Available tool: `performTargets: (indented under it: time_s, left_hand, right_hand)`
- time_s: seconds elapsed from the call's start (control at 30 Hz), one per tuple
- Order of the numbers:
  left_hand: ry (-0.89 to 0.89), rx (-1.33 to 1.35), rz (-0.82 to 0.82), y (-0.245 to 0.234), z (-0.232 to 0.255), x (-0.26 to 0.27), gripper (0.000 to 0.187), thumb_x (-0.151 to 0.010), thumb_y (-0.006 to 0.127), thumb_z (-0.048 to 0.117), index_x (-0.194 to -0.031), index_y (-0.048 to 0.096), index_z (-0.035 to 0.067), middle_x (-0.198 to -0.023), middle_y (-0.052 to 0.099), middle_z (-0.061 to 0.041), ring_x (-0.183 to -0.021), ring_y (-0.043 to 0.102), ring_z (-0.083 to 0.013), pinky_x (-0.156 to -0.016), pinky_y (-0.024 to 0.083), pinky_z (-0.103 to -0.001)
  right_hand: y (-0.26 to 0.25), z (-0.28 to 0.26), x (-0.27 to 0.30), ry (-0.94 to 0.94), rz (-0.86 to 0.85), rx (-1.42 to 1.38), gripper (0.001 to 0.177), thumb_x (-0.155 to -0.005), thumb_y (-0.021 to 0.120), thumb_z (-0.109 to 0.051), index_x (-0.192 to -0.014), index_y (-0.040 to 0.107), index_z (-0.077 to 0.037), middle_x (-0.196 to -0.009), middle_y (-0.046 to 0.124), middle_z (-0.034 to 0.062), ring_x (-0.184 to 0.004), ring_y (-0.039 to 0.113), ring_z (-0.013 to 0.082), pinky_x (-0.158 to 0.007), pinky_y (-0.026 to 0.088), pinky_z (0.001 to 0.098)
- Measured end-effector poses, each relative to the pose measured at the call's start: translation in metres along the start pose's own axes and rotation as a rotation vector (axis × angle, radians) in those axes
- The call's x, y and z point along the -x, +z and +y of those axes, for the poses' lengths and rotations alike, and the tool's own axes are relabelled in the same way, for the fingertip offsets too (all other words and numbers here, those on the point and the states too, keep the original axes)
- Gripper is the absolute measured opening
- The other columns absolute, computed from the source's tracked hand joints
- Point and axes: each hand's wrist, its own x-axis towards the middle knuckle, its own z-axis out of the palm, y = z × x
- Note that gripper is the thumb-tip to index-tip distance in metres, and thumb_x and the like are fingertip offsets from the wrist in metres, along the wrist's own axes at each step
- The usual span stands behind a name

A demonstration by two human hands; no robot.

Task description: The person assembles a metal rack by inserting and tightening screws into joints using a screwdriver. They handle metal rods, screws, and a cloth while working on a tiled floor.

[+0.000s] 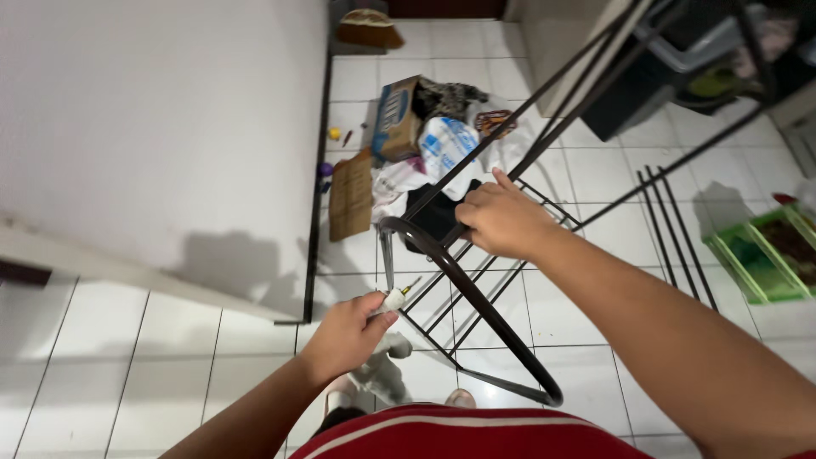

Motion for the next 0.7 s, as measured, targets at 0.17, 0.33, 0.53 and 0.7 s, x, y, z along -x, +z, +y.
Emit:
performTargets:
  time_s: [0.17, 0.33, 0.53, 0.7]
  left_hand:
    - [0.066, 0.023, 0.164, 0.020, 0.009, 0.012, 0.022, -0.099, 0.058, 0.023, -0.105, 0.057, 0.002, -0.078, 0.068, -0.023, -0.075, 0.065, -0.0428, -0.067, 0.050, -0.049]
    - [0.127, -0.030, 0.258, 0.013, 0.017, 0.010, 0.027, -0.096, 0.062, 0.024, -0.102, 0.054, -0.001, -0.083, 0.068, -0.026, -0.075, 0.067, -0.0443, -0.067, 0.053, -0.051]
    - [0.028, -0.182, 0.309, 0.010, 0.015, 0.014, 0.027, -0.095, 0.064, 0.028, -0.105, 0.059, 0.003, -0.087, 0.070, -0.023, -0.075, 0.068, -0.0426, -0.065, 0.054, -0.051]
    - [0.028, -0.251, 0.319, 0.010, 0.017, 0.014, 0.025, -0.096, 0.062, 0.028, -0.105, 0.061, 0.005, -0.089, 0.070, -0.020, -0.074, 0.069, -0.0415, -0.064, 0.055, -0.050]
  right_hand:
    - [0.001, 0.011, -0.005, -0.067, -0.024, 0.011, 0.016, -0.081, 0.075, -0.026, -0.086, 0.072, -0.011, -0.093, 0.070, 0.0044, -0.103, 0.061, 0.0289, -0.102, 0.042, 0.0439]
    - [0.001, 0.008, -0.007, -0.029, -0.032, 0.002, 0.018, -0.079, 0.078, -0.028, -0.082, 0.071, -0.011, -0.086, 0.069, 0.0044, -0.099, 0.061, 0.0289, -0.094, 0.043, 0.0436]
    - [0.006, 0.007, -0.003, -0.066, 0.041, -0.024, 0.019, -0.077, 0.079, -0.027, -0.084, 0.072, -0.011, -0.084, 0.069, 0.0054, -0.096, 0.061, 0.0300, -0.094, 0.042, 0.0460]
    - [0.006, 0.006, -0.003, -0.043, 0.000, 0.008, 0.016, -0.078, 0.078, -0.025, -0.082, 0.072, -0.011, -0.085, 0.068, 0.0049, -0.097, 0.061, 0.0288, -0.096, 0.042, 0.0447]
